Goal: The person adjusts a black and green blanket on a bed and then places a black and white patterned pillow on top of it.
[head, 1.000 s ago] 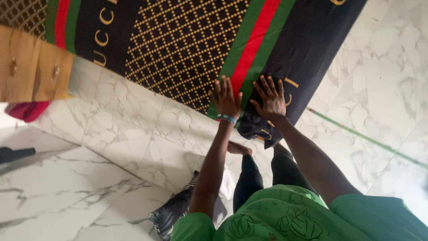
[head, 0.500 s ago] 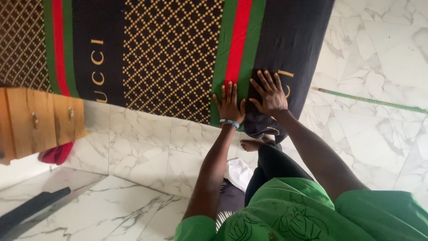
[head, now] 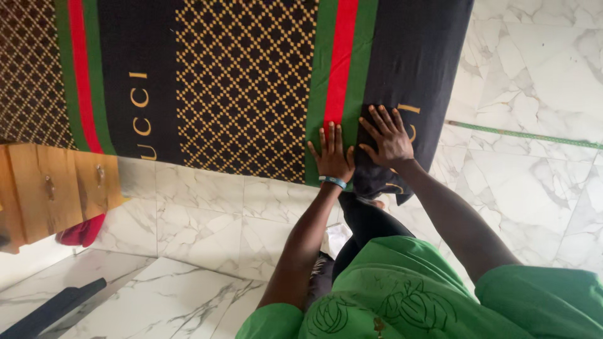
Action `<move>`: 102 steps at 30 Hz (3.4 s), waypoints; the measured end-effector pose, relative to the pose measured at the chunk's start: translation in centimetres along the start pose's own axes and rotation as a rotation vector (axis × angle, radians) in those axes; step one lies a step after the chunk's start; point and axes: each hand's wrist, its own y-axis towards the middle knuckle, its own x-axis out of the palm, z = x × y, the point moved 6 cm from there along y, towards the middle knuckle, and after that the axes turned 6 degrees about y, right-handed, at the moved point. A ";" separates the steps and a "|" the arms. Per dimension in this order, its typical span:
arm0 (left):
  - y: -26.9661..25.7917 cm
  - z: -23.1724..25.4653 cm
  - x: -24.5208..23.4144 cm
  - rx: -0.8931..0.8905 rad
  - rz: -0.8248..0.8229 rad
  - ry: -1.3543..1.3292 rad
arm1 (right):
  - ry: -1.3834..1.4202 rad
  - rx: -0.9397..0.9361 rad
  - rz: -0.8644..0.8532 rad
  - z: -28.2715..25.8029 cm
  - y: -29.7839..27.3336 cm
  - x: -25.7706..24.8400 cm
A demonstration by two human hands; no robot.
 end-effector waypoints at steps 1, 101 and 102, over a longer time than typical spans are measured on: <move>-0.2 0.0 0.0 0.003 0.003 0.009 | -0.017 0.003 -0.010 -0.2 0.0 0.0; -10.2 -4.2 -0.6 0.955 -0.639 0.300 | 2.272 1.292 1.448 -8.8 -14.7 17.4; -10.4 -3.2 -1.0 0.955 -0.642 0.301 | 2.273 1.295 1.448 -8.2 -14.8 17.1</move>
